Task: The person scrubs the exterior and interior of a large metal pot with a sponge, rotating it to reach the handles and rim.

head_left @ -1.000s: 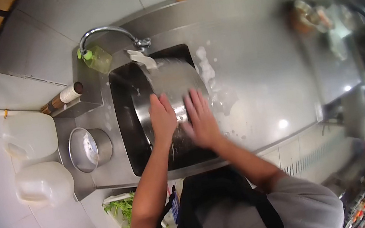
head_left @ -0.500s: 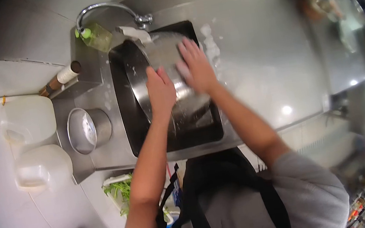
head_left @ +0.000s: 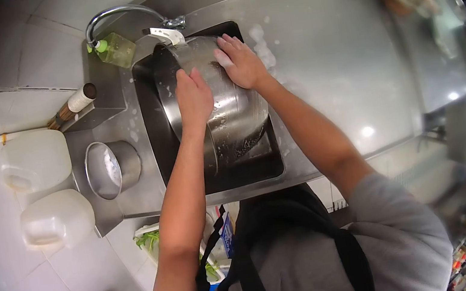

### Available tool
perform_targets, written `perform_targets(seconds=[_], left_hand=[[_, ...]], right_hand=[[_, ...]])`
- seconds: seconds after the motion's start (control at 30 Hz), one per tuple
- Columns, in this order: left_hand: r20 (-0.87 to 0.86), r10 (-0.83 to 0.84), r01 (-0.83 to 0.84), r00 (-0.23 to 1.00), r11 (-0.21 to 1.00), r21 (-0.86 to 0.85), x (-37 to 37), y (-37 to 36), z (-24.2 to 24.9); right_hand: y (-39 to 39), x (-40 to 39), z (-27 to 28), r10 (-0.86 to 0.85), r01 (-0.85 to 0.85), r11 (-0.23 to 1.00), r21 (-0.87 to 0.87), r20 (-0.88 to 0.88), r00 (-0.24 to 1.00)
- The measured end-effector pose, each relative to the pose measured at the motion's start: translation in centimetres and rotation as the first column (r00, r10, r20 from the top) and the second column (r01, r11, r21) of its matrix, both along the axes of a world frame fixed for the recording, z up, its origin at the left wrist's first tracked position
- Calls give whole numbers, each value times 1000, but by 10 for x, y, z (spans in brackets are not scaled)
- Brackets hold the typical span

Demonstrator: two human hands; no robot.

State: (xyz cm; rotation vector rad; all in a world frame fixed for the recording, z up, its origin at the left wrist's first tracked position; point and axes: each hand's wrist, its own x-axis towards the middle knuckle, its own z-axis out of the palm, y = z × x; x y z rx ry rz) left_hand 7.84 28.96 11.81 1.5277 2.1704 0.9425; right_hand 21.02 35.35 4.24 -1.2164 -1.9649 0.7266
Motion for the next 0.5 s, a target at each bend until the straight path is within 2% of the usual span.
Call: perform_targets(seconds=[0.03,0.1,0.17,0.27,0.33,0.4,0.5], left_hand=[[-34,9,-9,999,1000,-7,-1,4,-2],[-63,12,-12,998,1000,4,-4,17,1],[28,37,-35,999,997,-64,1,17,6],[20,31,-30,999,998,-47,-1,19,0],[7,32,-32,999,999,-42,-3,17,-1],[-17,0,1,1000,1000,20,-3,16,-2],[-12,9,-9,1000,1000,16,-1,16,1]], right_hand=[[9,-3,2,22,-23,999,-26,-26,999],[-45,9,3,21,-8,987,163,-82,996],[-121,18,9,-9,9,998,56,9,1000],[-135,24,6,78,-77,996,34,-29,997],[-73,12,18,29,-25,995,101,-33,999],[-3,-3,14,63,-60,996,63,-40,997],[14,-10,18,65,-61,997,51,-81,995]])
